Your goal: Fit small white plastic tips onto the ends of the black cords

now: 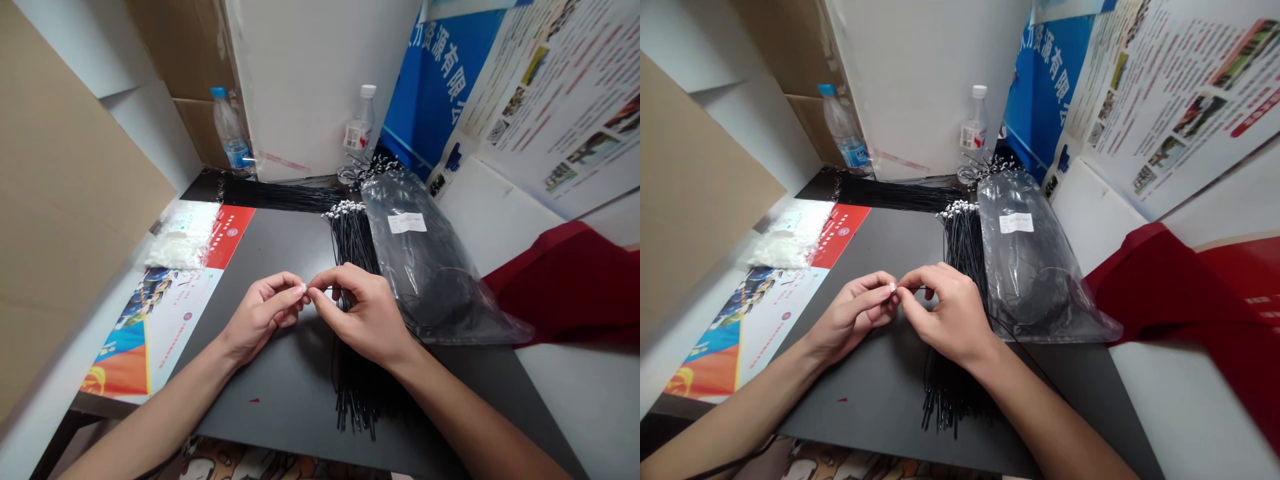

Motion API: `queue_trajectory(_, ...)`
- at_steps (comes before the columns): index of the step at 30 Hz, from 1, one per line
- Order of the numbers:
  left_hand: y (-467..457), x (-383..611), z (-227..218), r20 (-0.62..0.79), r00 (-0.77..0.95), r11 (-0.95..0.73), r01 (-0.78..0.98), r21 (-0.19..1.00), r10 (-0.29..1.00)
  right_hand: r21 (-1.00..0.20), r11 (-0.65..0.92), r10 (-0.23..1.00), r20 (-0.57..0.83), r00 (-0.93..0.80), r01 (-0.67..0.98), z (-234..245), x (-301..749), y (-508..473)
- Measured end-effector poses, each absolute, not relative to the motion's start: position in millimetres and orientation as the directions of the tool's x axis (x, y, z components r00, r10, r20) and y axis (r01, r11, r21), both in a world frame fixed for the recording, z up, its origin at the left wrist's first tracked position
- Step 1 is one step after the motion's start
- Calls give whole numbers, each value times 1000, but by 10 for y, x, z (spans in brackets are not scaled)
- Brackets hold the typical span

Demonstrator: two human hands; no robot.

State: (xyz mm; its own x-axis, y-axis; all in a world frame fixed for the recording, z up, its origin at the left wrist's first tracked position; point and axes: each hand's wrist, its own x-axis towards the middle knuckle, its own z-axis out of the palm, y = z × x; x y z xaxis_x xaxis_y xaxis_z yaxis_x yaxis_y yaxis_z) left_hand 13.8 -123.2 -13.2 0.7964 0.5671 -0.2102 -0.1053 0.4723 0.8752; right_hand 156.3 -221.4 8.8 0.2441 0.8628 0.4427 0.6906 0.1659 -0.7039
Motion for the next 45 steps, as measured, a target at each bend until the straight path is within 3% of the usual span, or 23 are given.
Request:
queue_trajectory(8, -1225, 125, -179, -116, 760, 269, -80, 960, 639, -750, 112, 871, 391, 299, 652, 86, 1554, -2212)
queue_trajectory(16, -1244, 143, -144, 10, 674, -36, 25, 999, 738, -599, 132, 819, 515, 253, 790, 59, 1528, -2235)
queue_trajectory(24, -1297, 137, -136, 91, 630, -176, 73, 982, 771, -583, 137, 815, 525, 243, 801, 7, 1507, -2215)
queue_trajectory(32, -1307, 125, -140, 110, 641, -187, 53, 981, 760, -656, 60, 839, 442, 319, 752, 26, 1468, -2194)
queue_trajectory(36, -1298, 112, -151, 95, 649, -220, 113, 969, 755, -653, 106, 848, 453, 275, 750, 16, 1481, -2193)
queue_trajectory(41, -1278, 130, -162, 47, 666, -78, 17, 997, 744, -745, 113, 868, 397, 300, 658, 34, 1472, -2192)
queue_trajectory(45, -1274, 139, -176, -5, 699, 43, -36, 998, 715, -746, 92, 875, 376, 304, 659, 56, 1472, -2190)
